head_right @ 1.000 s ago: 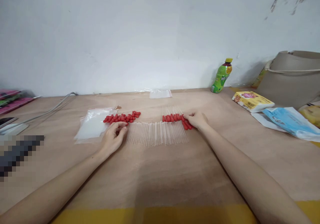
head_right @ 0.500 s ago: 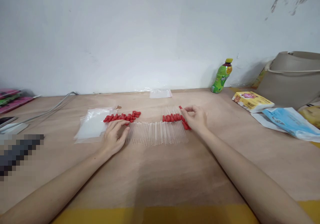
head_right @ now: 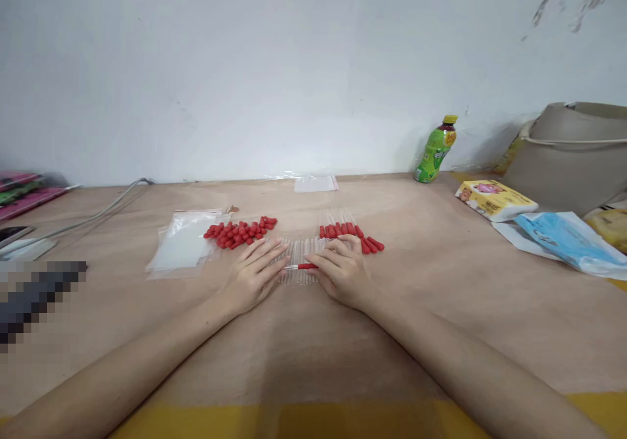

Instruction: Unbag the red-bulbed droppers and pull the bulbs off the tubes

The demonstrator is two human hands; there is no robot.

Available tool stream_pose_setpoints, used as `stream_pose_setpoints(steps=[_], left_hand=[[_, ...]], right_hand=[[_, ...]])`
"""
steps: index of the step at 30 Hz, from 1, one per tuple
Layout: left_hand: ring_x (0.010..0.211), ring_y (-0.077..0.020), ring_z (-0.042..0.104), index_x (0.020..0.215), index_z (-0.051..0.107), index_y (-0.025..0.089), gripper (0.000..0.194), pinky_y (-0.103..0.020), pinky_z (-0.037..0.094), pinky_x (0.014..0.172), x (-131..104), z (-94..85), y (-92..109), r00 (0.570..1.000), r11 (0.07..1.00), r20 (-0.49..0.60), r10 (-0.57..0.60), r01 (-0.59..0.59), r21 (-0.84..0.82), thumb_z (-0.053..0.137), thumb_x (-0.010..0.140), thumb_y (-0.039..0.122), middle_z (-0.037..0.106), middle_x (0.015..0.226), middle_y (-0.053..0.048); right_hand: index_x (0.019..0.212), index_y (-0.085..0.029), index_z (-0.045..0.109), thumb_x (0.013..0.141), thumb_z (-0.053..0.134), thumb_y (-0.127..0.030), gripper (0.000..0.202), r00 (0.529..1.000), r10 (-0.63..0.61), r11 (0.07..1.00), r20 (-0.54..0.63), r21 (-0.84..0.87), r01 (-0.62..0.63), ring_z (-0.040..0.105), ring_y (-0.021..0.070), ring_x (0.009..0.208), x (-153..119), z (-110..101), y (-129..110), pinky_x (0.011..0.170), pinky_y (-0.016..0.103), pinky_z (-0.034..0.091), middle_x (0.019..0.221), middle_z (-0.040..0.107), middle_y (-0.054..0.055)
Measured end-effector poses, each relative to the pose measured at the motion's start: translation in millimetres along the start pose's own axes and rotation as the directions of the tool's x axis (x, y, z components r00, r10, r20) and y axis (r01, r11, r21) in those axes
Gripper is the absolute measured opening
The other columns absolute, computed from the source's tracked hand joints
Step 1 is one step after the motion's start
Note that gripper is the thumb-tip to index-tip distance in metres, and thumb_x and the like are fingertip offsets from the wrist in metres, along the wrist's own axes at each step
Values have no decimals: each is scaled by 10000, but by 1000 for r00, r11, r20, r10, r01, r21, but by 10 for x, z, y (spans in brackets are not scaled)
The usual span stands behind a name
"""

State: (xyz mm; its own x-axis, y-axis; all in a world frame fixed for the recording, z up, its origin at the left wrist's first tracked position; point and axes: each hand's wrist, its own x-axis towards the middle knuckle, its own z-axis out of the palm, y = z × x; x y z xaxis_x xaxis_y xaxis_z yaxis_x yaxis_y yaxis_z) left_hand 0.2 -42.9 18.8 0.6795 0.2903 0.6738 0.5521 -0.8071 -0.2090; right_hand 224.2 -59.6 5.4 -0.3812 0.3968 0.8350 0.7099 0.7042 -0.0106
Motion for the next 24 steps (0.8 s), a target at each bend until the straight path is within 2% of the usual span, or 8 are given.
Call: stream_pose_setpoints(steps=[8, 13, 19, 24], left_hand=[[1033, -213, 586, 938, 611, 131, 138, -375, 476, 905, -19, 26, 48, 998, 998, -31, 49, -51, -44, 535, 824, 150, 680, 982, -63], [994, -205, 607, 930, 610, 113, 135, -361, 492, 903, -20, 8, 74, 996, 993, -12, 93, -93, -66, 540, 821, 155, 679, 976, -81], [932, -183, 632, 893, 610, 108, 124, -341, 501, 908, -36, 7, 74, 995, 991, -7, 99, -99, -85, 507, 832, 141, 686, 935, -84], [945, -178, 628, 887, 611, 113, 126, -340, 493, 924, -46, 2, 63, 996, 987, 2, 91, -90, -132, 500, 830, 128, 694, 873, -66]], right_hand=[[993, -209, 617, 769, 609, -382, 283, 990, -94, 994, 109, -49, 100, 565, 188, 907, 78, -5, -129, 972, 437, 251, 902, 680, 15], [901, -213, 633, 801, 587, -274, 126, 983, -171, 983, 74, -54, 175, 584, 169, 911, 73, 65, -139, 1018, 462, 238, 852, 689, -9], [862, -188, 642, 807, 574, -238, 100, 971, -226, 974, 76, -9, 228, 591, 162, 889, 55, 68, -119, 1006, 431, 362, 803, 684, 2], [899, -140, 638, 806, 571, -192, 126, 963, -264, 963, 53, 63, 260, 603, 166, 908, 37, 69, -116, 932, 364, 476, 863, 687, 42]])
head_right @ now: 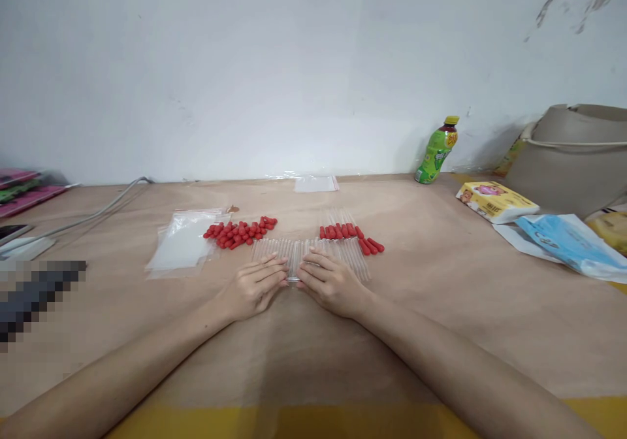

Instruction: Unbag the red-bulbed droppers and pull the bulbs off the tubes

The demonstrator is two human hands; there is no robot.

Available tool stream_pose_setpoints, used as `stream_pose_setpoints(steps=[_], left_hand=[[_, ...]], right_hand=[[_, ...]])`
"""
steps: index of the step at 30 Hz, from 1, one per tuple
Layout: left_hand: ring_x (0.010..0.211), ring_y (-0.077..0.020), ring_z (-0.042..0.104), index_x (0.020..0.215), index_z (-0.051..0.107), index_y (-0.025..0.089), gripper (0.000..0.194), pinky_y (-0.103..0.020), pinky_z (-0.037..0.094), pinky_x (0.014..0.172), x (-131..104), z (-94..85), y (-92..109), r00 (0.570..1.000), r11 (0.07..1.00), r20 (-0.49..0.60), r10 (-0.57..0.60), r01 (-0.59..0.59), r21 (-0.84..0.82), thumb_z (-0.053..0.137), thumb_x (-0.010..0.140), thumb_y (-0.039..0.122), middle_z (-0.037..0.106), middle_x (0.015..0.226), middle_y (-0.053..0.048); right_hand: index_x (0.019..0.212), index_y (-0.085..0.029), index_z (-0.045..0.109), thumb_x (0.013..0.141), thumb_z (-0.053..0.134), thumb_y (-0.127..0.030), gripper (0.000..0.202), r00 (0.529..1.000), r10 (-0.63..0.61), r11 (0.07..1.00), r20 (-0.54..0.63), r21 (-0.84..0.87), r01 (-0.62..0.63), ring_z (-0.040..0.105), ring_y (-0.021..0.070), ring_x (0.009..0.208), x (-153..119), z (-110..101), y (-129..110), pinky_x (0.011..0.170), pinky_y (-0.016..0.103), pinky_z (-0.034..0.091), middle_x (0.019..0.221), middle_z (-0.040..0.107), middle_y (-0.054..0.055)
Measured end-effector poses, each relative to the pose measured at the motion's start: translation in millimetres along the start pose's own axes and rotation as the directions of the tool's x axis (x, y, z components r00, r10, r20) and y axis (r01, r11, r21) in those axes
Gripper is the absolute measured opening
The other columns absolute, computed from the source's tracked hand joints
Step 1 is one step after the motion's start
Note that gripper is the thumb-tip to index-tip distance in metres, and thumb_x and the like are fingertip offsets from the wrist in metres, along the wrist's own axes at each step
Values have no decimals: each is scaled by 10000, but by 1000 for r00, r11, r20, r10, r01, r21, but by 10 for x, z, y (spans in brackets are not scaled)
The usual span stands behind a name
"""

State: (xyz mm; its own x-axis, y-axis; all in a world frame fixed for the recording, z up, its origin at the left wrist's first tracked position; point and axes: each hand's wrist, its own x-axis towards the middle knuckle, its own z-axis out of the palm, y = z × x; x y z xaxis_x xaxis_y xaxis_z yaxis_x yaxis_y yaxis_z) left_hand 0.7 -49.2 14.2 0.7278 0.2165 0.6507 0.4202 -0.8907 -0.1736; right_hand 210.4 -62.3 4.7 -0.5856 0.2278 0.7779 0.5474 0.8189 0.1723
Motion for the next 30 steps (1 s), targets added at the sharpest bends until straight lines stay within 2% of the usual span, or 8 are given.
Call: stream_pose_setpoints(steps=[5, 15, 18, 20, 21, 23, 26, 30], left_hand=[[953, -175, 624, 877, 610, 115, 122, -345, 484, 937, -21, -7, -16, 1000, 999, 3, -20, 20, -35, 499, 829, 128, 691, 882, -69], [971, -168, 612, 927, 595, 136, 146, -377, 464, 954, -69, -62, -2, 998, 993, -10, -65, 63, -102, 487, 830, 116, 680, 905, -57], [940, -169, 612, 922, 597, 147, 140, -376, 476, 916, -128, -123, -117, 981, 982, -79, -178, 173, -71, 495, 829, 121, 665, 911, -51], [856, -159, 609, 902, 608, 150, 131, -326, 513, 799, -168, -177, -221, 937, 945, -128, -324, 326, -7, 493, 840, 160, 636, 891, -56], [799, -150, 596, 891, 614, 152, 143, -296, 517, 725, -184, -203, -269, 908, 914, -134, -398, 405, 33, 483, 850, 190, 611, 858, -55], [696, -133, 550, 873, 625, 155, 197, -257, 493, 619, -206, -240, -341, 854, 848, -101, -510, 519, 106, 447, 871, 240, 543, 773, -40], [660, -130, 515, 915, 618, 154, 243, -254, 472, 609, -221, -248, -378, 819, 805, -33, -573, 570, 164, 400, 889, 256, 492, 745, -30], [723, -146, 543, 1012, 573, 151, 243, -257, 479, 636, -228, -200, -361, 826, 816, -11, -563, 558, 152, 375, 883, 204, 518, 840, -54]], right_hand=[[908, -140, 638, 809, 565, -164, 125, 1000, -20, 1000, -15, -9, 20, 623, 158, 899, -33, -11, 19, 867, 314, 521, 904, 689, 53], [931, -125, 634, 814, 546, -124, 146, 992, -125, 989, -27, -78, 122, 615, 172, 942, -36, -141, 53, 881, 337, 507, 903, 692, 66], [946, -151, 636, 789, 580, -127, 168, 996, -25, 997, -88, -81, 18, 604, 178, 946, -101, -193, 228, 862, 355, 497, 914, 685, 57], [938, -189, 649, 767, 622, -175, 174, 972, 183, 976, -148, -92, -198, 610, 163, 857, -144, -242, 402, 774, 321, 508, 883, 679, 41], [909, -206, 663, 773, 617, -205, 143, 929, 296, 941, -221, -102, -324, 604, 144, 767, -162, -271, 497, 708, 298, 506, 847, 669, 38], [865, -203, 682, 796, 582, -280, 144, 788, 527, 813, -318, -79, -576, 569, 138, 685, -196, -332, 690, 605, 275, 478, 775, 626, 48], [835, -163, 687, 775, 576, -366, 239, 581, 782, 602, -226, 27, -798, 536, 129, 593, -280, -407, 967, 562, 267, 444, 679, 587, 35], [843, -122, 647, 653, 662, -408, 344, 215, 975, 221, -57, 125, -967, 530, 128, 565, -499, -442, 1275, 521, 248, 408, 644, 594, 30]])
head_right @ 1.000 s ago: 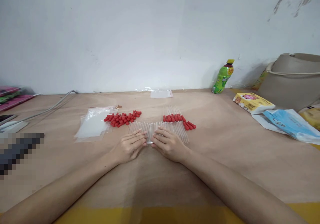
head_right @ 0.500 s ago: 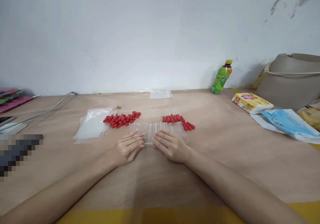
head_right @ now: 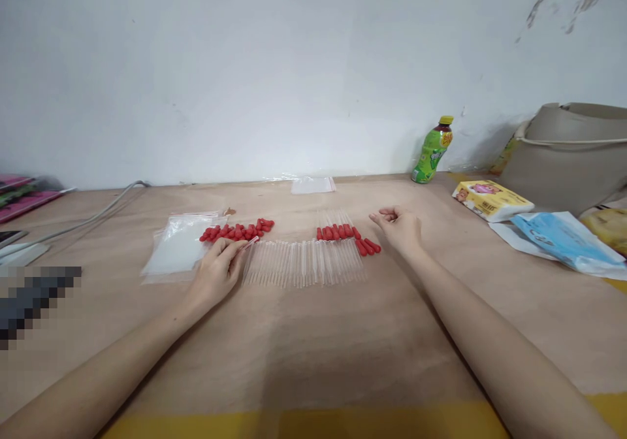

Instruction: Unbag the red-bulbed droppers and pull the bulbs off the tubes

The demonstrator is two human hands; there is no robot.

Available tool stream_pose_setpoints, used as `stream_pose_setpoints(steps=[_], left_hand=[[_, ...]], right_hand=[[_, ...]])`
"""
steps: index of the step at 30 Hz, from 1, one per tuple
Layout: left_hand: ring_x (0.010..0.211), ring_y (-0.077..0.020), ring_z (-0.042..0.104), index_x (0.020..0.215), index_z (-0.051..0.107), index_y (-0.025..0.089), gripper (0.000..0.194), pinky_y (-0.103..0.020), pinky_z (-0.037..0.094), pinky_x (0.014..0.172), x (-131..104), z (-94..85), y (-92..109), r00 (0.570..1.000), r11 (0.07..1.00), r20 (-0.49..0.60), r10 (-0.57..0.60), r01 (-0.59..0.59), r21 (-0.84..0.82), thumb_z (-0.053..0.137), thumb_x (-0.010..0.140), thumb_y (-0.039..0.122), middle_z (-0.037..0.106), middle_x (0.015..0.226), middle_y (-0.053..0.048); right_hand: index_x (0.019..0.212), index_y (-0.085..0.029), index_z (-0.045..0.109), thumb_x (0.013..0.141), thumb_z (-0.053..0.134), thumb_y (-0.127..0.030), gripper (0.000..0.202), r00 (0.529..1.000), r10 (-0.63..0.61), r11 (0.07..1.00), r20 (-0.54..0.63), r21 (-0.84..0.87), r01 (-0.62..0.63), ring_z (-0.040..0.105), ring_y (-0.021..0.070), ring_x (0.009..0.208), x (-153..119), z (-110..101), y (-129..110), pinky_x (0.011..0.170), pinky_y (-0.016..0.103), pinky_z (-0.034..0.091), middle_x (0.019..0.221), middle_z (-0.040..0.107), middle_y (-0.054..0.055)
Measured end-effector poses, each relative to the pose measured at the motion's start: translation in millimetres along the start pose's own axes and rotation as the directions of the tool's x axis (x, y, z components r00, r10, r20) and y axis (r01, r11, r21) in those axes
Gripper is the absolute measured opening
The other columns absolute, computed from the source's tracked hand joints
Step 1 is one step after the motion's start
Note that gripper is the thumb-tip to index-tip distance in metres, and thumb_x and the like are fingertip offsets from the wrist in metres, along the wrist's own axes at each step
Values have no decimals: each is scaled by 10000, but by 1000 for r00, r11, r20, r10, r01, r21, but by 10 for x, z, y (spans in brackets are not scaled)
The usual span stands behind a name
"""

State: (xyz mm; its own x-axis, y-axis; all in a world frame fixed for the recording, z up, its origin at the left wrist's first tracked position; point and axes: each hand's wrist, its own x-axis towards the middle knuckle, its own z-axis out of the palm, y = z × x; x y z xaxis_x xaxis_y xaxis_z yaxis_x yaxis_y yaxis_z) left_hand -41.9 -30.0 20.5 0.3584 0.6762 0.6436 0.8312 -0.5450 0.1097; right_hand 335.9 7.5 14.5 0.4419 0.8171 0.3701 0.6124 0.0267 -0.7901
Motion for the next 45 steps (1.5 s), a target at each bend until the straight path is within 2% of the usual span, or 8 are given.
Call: stream_pose_setpoints(steps=[3, 9, 17, 23, 30, 34, 40, 45], left_hand=[[737, -152, 553, 1010, 562, 135, 256, -261, 488, 664, -13, 30, 9, 998, 998, -7, 61, -61, -2, 354, 861, 136, 522, 840, -65], [736, -165, 583, 947, 586, 137, 211, -267, 498, 642, -62, 74, 22, 989, 987, -16, 149, -147, 63, 394, 860, 147, 588, 838, -71], [833, -189, 604, 864, 606, 154, 177, -308, 513, 721, -75, 63, 83, 993, 989, -13, 121, -122, -79, 504, 832, 295, 628, 881, -71], [886, -213, 573, 923, 607, 152, 242, -364, 494, 775, -71, 19, 103, 994, 988, 27, 103, -100, -119, 517, 822, 353, 622, 931, -84], [891, -205, 547, 912, 614, 169, 220, -375, 469, 795, -41, 7, 104, 997, 991, 44, 70, -64, -115, 449, 868, 307, 613, 940, -64], [905, -207, 541, 927, 607, 167, 215, -376, 464, 806, -36, 5, 110, 997, 992, 36, 64, -59, -116, 446, 869, 297, 610, 944, -65], [885, -203, 550, 907, 609, 175, 210, -368, 469, 785, -28, 2, 119, 996, 991, 21, 83, -80, -107, 443, 870, 297, 613, 933, -61], [889, -201, 541, 905, 608, 174, 203, -371, 466, 790, -28, 13, 112, 996, 989, 26, 90, -86, -122, 446, 869, 290, 604, 941, -62]], right_hand=[[771, -129, 630, 598, 689, -413, 337, 988, 112, 994, 110, 0, -113, 512, 116, 539, 90, -21, 176, 488, 233, 377, 645, 607, 33], [709, -143, 640, 578, 689, -443, 330, 919, 156, 987, 361, -12, -163, 457, 86, 449, 69, -30, 213, 417, 215, 325, 567, 600, 8], [623, -152, 639, 670, 589, -505, 360, 800, -7, 999, 600, 47, -26, 525, 105, 498, 23, -28, 124, 496, 221, 399, 539, 619, 15], [575, -159, 645, 658, 600, -511, 364, 875, -11, 998, 483, -46, 38, 548, 133, 503, 8, -6, 143, 485, 234, 419, 514, 619, 27], [711, -146, 671, 691, 556, -472, 347, 926, 16, 994, 376, -110, 28, 569, 144, 553, 27, 83, 201, 491, 234, 407, 607, 652, 37], [745, -156, 677, 680, 558, -518, 386, 940, 12, 988, 341, -147, 41, 566, 150, 556, -24, 104, 99, 481, 236, 385, 615, 649, 41], [664, -219, 688, 630, 594, -537, 333, 955, -30, 923, 296, -359, 140, 590, 196, 701, -99, 133, -145, 569, 267, 391, 728, 662, 33], [546, -191, 653, 626, 605, -484, 308, 957, 31, 955, 287, -291, 56, 545, 156, 520, -102, 196, -131, 492, 248, 355, 497, 584, 17]])
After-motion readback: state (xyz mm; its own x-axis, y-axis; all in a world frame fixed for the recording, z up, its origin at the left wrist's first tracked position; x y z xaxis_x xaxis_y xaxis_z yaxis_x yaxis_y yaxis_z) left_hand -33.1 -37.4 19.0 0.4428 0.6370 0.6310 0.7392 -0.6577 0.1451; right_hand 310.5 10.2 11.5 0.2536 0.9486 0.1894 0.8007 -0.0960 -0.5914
